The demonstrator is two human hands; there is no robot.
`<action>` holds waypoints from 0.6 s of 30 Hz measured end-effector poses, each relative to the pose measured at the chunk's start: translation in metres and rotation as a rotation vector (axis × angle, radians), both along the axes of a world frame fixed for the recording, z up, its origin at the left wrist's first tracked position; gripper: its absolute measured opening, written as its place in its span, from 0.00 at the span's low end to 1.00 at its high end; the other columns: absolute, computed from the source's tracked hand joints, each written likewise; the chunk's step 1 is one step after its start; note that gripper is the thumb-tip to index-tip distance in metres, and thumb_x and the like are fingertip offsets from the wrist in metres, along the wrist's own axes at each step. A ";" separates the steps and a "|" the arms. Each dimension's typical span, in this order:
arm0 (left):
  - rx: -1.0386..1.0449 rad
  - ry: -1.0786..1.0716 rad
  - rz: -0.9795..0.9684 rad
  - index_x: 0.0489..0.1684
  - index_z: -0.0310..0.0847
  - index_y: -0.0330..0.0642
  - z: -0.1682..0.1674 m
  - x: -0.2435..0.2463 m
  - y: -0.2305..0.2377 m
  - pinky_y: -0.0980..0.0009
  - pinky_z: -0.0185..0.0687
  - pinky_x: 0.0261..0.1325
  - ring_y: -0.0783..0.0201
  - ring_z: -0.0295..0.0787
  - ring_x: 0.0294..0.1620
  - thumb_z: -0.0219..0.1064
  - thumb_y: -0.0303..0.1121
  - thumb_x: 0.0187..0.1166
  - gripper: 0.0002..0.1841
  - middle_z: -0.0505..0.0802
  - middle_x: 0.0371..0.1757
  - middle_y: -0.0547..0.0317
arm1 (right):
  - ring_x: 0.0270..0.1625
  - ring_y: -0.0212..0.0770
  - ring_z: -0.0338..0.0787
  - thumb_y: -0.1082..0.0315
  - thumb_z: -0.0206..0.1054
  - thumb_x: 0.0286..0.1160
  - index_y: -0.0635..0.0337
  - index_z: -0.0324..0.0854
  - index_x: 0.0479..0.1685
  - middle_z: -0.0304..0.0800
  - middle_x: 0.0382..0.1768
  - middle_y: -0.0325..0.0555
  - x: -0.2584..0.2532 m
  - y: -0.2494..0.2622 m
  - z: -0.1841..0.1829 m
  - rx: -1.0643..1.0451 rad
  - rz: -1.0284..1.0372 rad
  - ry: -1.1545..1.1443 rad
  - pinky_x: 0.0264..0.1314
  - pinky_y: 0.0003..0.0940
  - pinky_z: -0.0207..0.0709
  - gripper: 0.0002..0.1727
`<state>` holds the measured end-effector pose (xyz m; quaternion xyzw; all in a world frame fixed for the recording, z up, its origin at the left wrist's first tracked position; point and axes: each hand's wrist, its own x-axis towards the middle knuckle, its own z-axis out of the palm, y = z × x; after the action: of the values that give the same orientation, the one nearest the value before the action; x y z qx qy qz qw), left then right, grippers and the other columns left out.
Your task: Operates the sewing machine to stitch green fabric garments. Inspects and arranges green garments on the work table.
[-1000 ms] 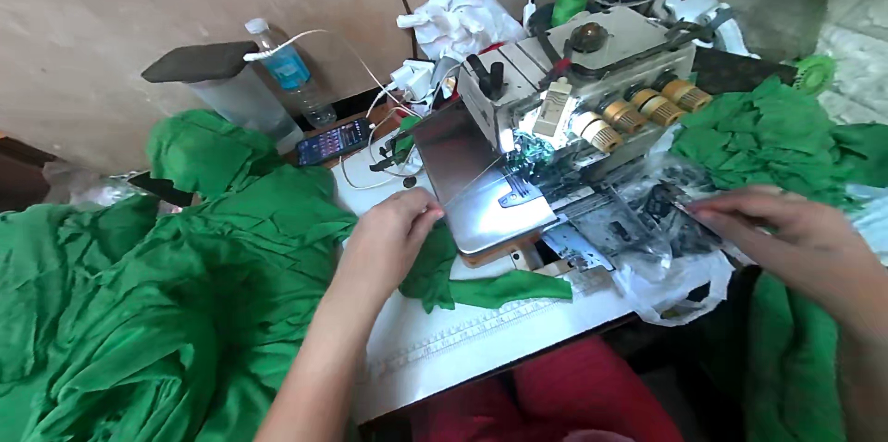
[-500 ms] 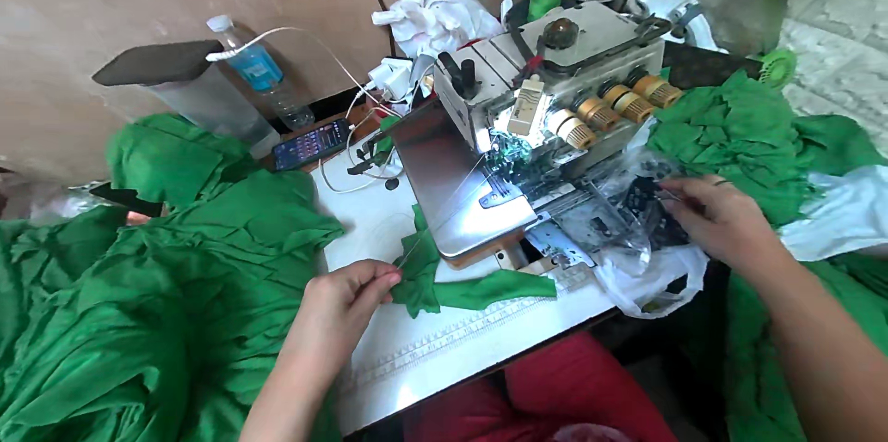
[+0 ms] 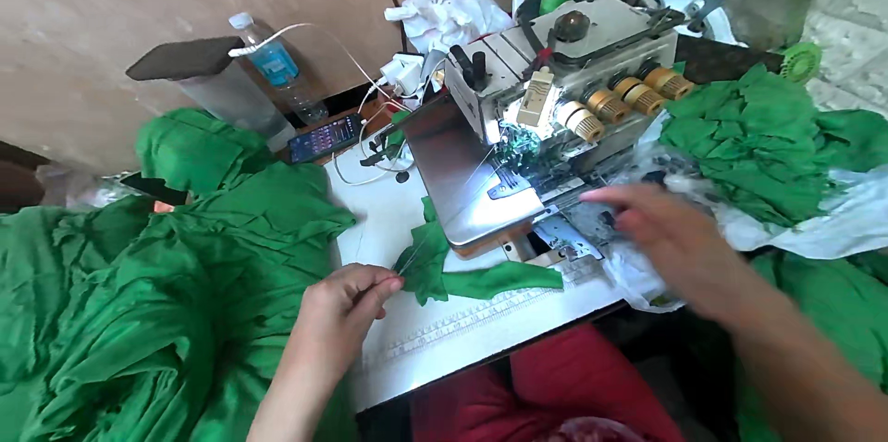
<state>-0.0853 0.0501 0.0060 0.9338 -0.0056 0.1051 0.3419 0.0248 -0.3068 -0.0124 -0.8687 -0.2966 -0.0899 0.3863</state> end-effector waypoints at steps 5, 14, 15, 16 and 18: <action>0.090 -0.055 -0.123 0.35 0.92 0.44 0.006 -0.012 -0.020 0.87 0.84 0.35 0.84 0.86 0.28 0.63 0.41 0.82 0.14 0.92 0.31 0.68 | 0.38 0.46 0.93 0.55 0.55 0.90 0.49 0.88 0.65 0.92 0.42 0.49 -0.034 0.118 0.020 0.032 0.421 -0.197 0.33 0.42 0.86 0.19; 0.082 -0.072 0.138 0.42 0.93 0.39 0.016 -0.062 -0.021 0.83 0.86 0.37 0.82 0.88 0.31 0.65 0.38 0.82 0.13 0.95 0.35 0.63 | 0.38 0.51 0.92 0.53 0.59 0.87 0.62 0.86 0.44 0.88 0.41 0.53 -0.040 0.149 0.008 -0.259 0.538 -0.160 0.31 0.44 0.82 0.20; 0.047 -0.083 0.142 0.42 0.92 0.37 0.014 -0.063 -0.026 0.84 0.85 0.37 0.83 0.88 0.31 0.66 0.37 0.82 0.13 0.94 0.35 0.63 | 0.39 0.52 0.92 0.53 0.58 0.88 0.63 0.85 0.44 0.88 0.42 0.54 -0.039 0.148 0.009 -0.287 0.538 -0.158 0.31 0.44 0.82 0.20; 0.013 -0.096 0.147 0.42 0.92 0.36 0.013 -0.062 -0.032 0.85 0.85 0.37 0.84 0.87 0.31 0.65 0.36 0.82 0.12 0.94 0.34 0.63 | 0.39 0.52 0.92 0.54 0.57 0.89 0.63 0.85 0.45 0.88 0.42 0.54 -0.037 0.147 0.010 -0.309 0.540 -0.156 0.31 0.44 0.82 0.20; -0.060 -0.124 0.168 0.42 0.90 0.35 0.006 -0.061 -0.041 0.86 0.85 0.36 0.85 0.87 0.31 0.64 0.34 0.83 0.12 0.93 0.33 0.65 | 0.35 0.51 0.91 0.56 0.54 0.91 0.62 0.85 0.43 0.88 0.41 0.53 -0.035 0.146 0.009 -0.311 0.528 -0.173 0.29 0.44 0.81 0.20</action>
<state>-0.1460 0.0087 0.0122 0.9121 0.0545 0.1911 0.3586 -0.0103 -0.1604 -0.0031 -0.7997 -0.5536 -0.0137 0.2321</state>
